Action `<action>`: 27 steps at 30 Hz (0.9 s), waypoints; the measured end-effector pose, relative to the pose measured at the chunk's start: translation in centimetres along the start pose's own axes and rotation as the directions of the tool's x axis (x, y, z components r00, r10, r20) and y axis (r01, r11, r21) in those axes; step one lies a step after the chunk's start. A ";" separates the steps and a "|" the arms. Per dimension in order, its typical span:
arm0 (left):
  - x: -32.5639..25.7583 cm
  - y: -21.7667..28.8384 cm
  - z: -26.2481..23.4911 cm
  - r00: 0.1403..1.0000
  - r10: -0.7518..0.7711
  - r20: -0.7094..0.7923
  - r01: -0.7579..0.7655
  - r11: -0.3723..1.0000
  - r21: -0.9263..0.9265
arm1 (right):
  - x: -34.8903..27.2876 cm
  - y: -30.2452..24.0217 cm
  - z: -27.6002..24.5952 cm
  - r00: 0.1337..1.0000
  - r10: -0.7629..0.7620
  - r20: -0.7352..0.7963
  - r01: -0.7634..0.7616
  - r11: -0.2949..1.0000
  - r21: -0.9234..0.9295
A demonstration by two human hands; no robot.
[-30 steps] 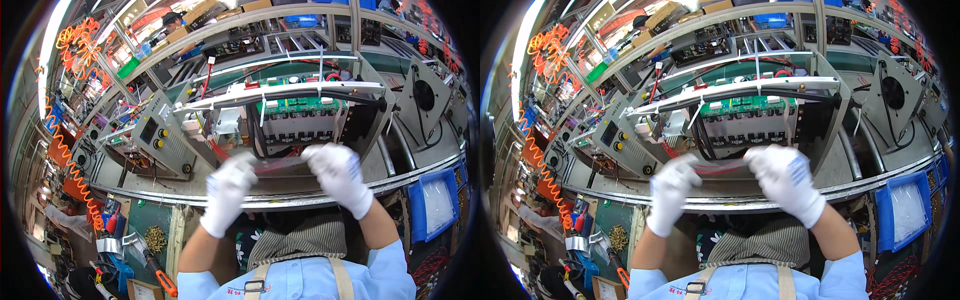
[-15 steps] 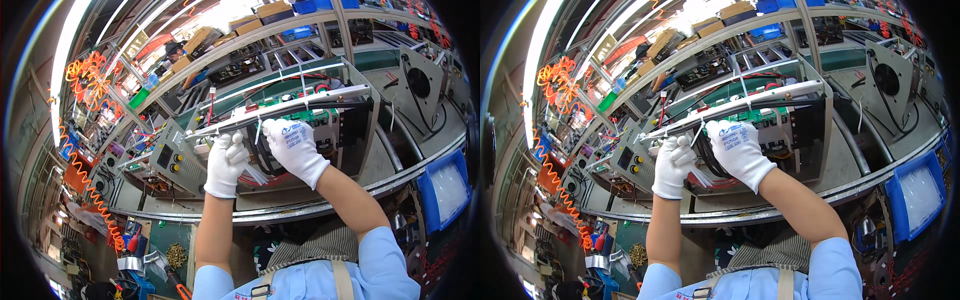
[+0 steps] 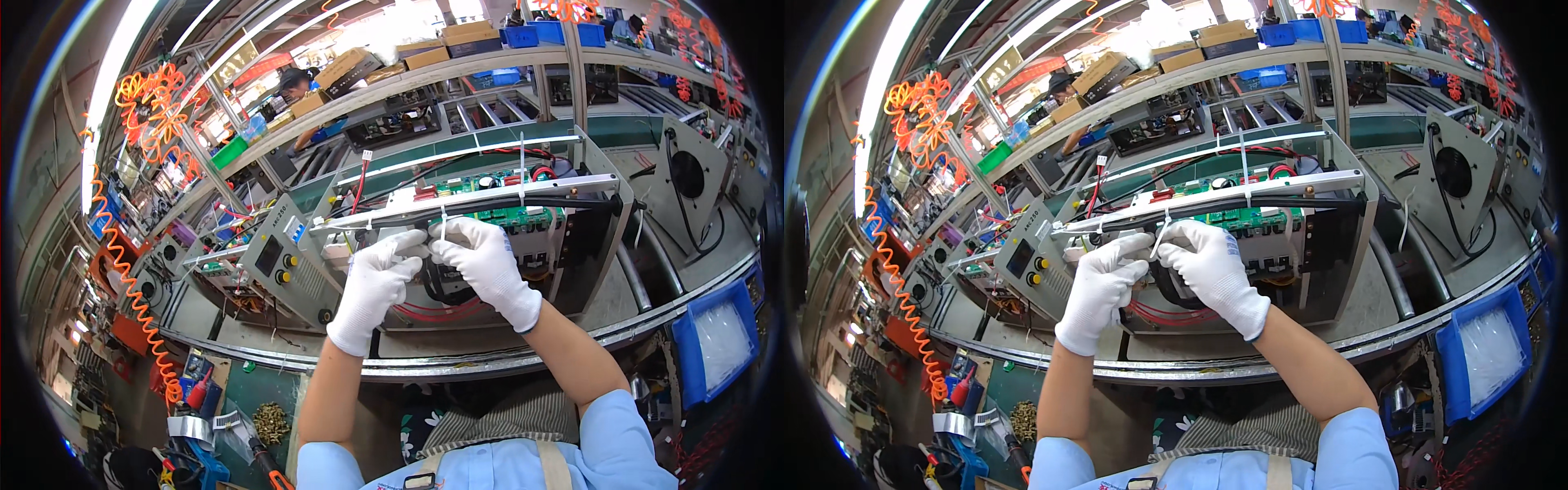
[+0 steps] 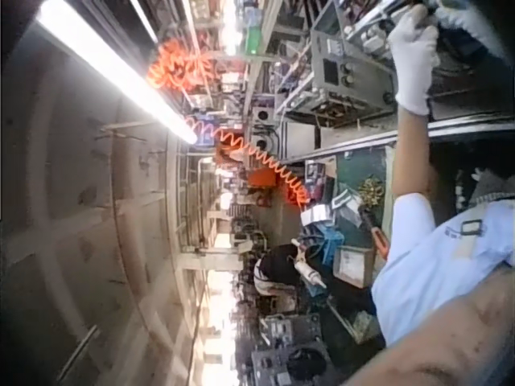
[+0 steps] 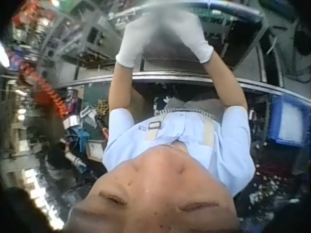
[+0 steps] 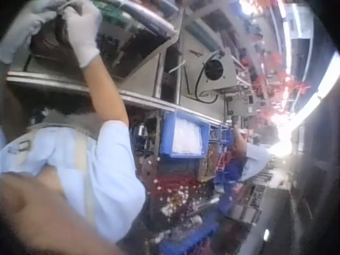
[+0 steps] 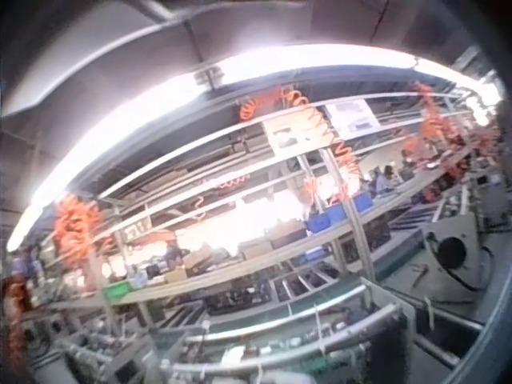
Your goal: The person assembles an electronic device by connecting various colored wires to a circuit board inside a metal chassis. They use zip ties to secure the wires and organize the internal components. The person also handles a small white plastic component and connects it to the wiring harness.
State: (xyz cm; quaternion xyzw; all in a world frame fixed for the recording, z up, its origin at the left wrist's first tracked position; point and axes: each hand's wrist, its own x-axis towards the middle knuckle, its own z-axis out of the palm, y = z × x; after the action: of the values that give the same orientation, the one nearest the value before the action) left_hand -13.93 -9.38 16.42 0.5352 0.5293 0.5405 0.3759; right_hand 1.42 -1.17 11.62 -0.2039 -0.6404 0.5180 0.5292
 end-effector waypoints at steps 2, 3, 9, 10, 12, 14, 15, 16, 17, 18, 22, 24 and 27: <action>0.4 0.1 -0.5 1.000 0.004 0.002 -0.004 0.998 0.059 | 0.0 -0.1 -0.1 1.000 0.007 0.029 -0.010 0.997 0.081; 0.5 0.1 -0.6 0.999 0.038 -0.038 -0.028 0.971 0.237 | -0.3 -0.4 0.1 0.997 0.067 0.035 -0.072 0.986 0.152; 0.6 -0.2 -1.1 0.964 0.260 -0.059 -0.198 0.846 0.494 | -0.3 -0.4 0.2 0.994 0.095 0.048 -0.103 0.974 0.200; 0.4 0.0 -0.9 0.969 0.235 -0.068 -0.168 0.841 0.514 | -0.4 -0.3 0.3 0.995 0.096 0.038 -0.102 0.971 0.216; 0.4 -0.2 -0.6 0.957 0.288 -0.041 -0.223 0.814 0.537 | -0.4 -0.4 0.4 0.998 0.044 0.052 -0.049 0.995 0.087; 0.5 -0.2 -0.7 0.964 0.264 -0.023 -0.214 0.828 0.518 | -0.5 -0.5 0.8 0.998 -0.041 0.057 0.045 0.996 -0.082; 0.5 -0.2 -0.6 0.965 0.261 -0.017 -0.216 0.830 0.514 | -0.5 -0.6 0.9 0.996 -0.061 0.069 0.070 0.988 -0.139; 0.6 -0.1 -0.6 0.966 0.260 -0.006 -0.221 0.831 0.511 | -0.5 -0.7 0.8 0.994 -0.082 0.076 0.096 0.976 -0.196; 0.6 -0.1 -0.6 0.966 0.259 0.005 -0.226 0.832 0.507 | -0.4 -0.8 0.8 0.991 -0.104 0.084 0.122 0.960 -0.251; 0.6 -0.2 -0.8 0.956 0.294 0.003 -0.249 0.805 0.538 | -0.3 -0.7 0.7 0.993 -0.087 0.084 0.103 0.973 -0.208; 1.0 -0.9 -1.8 0.939 0.342 0.016 -0.282 0.745 0.605 | -0.1 -0.3 0.3 0.994 -0.068 0.084 0.079 0.987 -0.138; 0.9 -0.6 -1.5 0.954 0.301 0.008 -0.250 0.777 0.578 | -0.1 -0.4 0.4 0.990 -0.090 0.105 0.109 0.976 -0.190; 1.0 -0.4 -1.0 0.960 0.281 0.012 -0.245 0.813 0.528 | 0.0 -1.0 0.6 0.971 -0.178 0.158 0.222 0.921 -0.321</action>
State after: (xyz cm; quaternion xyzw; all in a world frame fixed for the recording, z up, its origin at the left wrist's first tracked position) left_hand -15.14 -8.51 16.31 0.6670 0.5896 0.4396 0.1194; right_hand 1.20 -1.79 12.53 -0.1916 -0.7690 0.3559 0.4952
